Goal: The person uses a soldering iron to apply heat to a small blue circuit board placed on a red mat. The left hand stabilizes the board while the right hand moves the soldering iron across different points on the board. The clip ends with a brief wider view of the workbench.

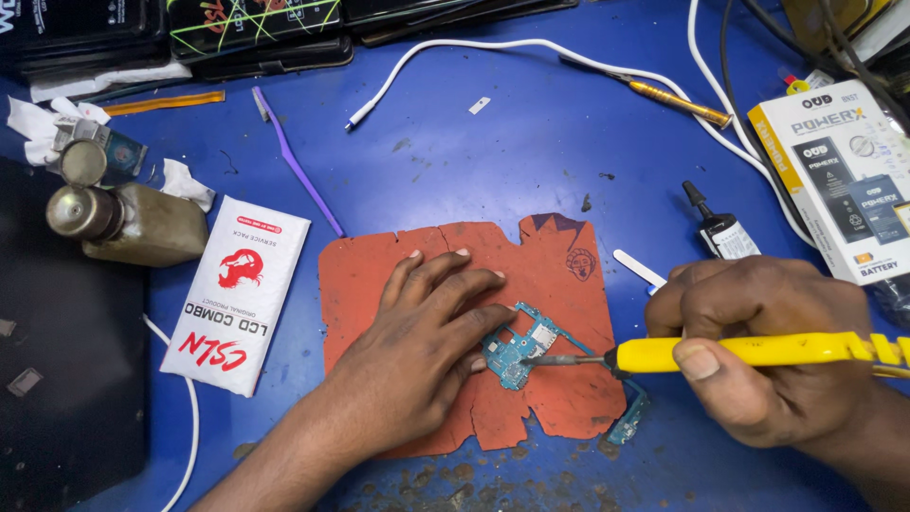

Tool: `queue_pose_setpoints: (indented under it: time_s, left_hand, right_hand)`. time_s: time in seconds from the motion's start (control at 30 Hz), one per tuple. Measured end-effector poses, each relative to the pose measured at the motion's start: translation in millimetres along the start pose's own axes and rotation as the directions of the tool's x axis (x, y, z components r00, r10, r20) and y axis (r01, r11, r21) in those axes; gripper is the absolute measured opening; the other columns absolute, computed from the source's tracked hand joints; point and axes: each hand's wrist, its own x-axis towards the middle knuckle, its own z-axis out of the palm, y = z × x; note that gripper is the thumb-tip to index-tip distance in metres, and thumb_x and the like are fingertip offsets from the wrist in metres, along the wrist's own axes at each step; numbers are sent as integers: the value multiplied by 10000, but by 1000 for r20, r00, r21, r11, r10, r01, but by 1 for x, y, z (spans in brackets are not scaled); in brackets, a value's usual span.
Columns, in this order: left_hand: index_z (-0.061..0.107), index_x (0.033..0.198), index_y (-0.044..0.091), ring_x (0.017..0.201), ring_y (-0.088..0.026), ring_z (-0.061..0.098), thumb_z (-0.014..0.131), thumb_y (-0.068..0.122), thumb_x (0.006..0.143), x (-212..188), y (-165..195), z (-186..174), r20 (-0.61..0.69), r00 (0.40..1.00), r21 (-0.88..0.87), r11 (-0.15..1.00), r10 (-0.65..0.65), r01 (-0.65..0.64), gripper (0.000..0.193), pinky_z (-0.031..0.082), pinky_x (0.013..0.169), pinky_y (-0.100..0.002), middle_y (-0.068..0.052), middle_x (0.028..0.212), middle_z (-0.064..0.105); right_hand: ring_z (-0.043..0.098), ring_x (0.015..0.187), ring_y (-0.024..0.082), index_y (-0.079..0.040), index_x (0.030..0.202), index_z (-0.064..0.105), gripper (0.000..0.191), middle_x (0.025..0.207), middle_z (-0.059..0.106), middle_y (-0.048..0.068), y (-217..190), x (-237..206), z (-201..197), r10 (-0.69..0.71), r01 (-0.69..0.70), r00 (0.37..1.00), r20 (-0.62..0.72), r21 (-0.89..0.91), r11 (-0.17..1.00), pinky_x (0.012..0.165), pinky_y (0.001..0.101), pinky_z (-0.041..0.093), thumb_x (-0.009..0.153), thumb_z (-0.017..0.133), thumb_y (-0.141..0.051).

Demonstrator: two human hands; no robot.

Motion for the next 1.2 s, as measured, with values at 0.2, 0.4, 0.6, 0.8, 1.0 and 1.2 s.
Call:
queue_pose_setpoints:
  time_s: [0.2,0.4,0.6,0.8,1.0,1.2]
  left_hand:
    - [661,1291,100,1423,-388,369,712,156,845,1,1,0,1,1000,-4,1000,-5,5,452,229,1172,-611,-133,1431,525]
    - [661,1290,100,1424,-388,370,714,156,838,0,0,0,-4,1000,0,1000,-1,1,459,234,1173,-606,-134,1436,523]
    - [659,1293,101,1424,-386,368,716,164,843,-1,0,0,-4,1000,-3,1000,-4,4,458,233,1173,-606,-132,1437,521]
    - [659,1293,105,1427,-386,368,713,169,852,0,-1,0,-3,1000,-1,1000,1,-1,450,234,1176,-604,-130,1436,521]
    - [662,1290,105,1424,-387,370,712,170,849,-1,-4,1,-4,1000,1,1000,3,-3,449,233,1175,-605,-131,1437,521]
    - [662,1289,106,1425,-387,370,715,170,847,-1,-7,3,-6,1000,-3,1000,4,-4,449,234,1175,-604,-129,1435,523]
  right_hand:
    - [691,685,171,-37,942,522,137,664,610,21,0,0,0,4,-4,1000,-3,12,1000,612,308,565,958,608,-142]
    - [685,683,164,-38,931,515,137,654,595,7,1,0,2,7,-7,1000,-8,21,1000,626,311,573,960,608,-133]
    - [688,690,177,-30,943,523,142,669,623,29,0,-1,1,25,-25,1000,-13,-16,1000,607,304,558,948,607,-144]
    - [693,690,176,-34,954,519,145,655,600,14,1,-1,1,24,-24,1000,-19,-8,1000,617,308,565,959,612,-146]
    - [684,684,171,-42,934,509,147,664,602,16,2,0,3,13,-13,1000,-12,-17,1000,623,313,568,964,599,-154]
    - [685,692,181,-37,937,516,155,664,594,16,3,-1,5,32,-32,999,-24,-17,999,633,316,567,966,606,-160]
